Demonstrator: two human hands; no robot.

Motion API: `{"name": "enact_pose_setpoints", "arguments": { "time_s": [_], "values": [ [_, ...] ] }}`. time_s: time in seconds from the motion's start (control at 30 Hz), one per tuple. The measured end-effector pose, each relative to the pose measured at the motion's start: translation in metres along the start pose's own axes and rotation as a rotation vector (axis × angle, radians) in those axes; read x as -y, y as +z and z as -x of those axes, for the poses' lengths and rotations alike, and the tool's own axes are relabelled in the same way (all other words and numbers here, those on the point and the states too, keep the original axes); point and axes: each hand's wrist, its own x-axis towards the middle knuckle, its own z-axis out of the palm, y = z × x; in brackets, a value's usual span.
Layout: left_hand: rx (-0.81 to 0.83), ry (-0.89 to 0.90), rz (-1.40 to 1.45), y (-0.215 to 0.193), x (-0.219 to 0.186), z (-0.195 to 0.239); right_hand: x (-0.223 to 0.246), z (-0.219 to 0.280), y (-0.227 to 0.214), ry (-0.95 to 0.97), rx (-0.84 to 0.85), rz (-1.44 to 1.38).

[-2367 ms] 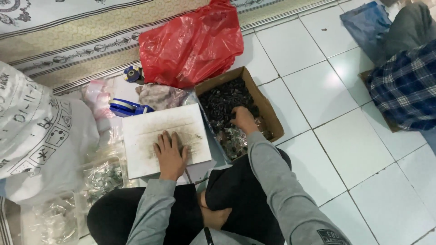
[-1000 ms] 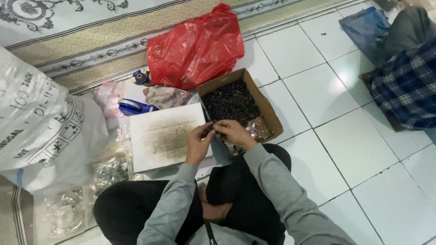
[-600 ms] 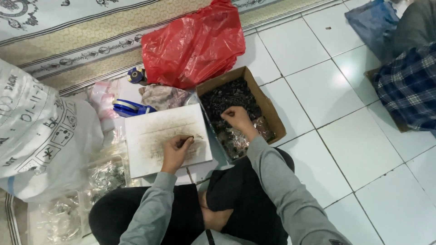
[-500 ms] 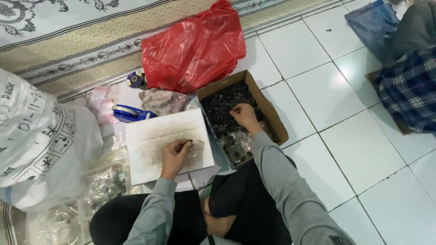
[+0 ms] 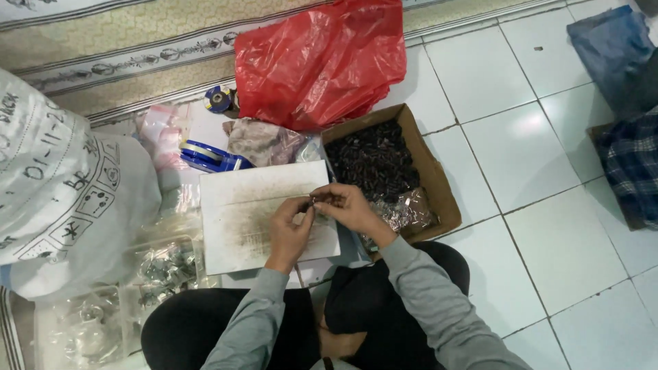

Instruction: Sorting and arranging small metal components from a box onto a white board for inspection or counting.

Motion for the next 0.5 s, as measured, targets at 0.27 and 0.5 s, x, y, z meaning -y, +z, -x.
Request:
{"name": "enact_pose_setpoints", "arguments": {
  "time_s": [0.27, 0.5],
  "values": [
    [0.052, 0.159, -0.183, -0.006, 0.004, 0.013, 0.037, 0.023, 0.007, -0.213, 0.023, 0.271],
    [0.208, 0.12, -0.451, -0.01, -0.01, 0.042, 0.011, 0.051, 0.031, -0.086, -0.083, 0.524]
  ]
}}
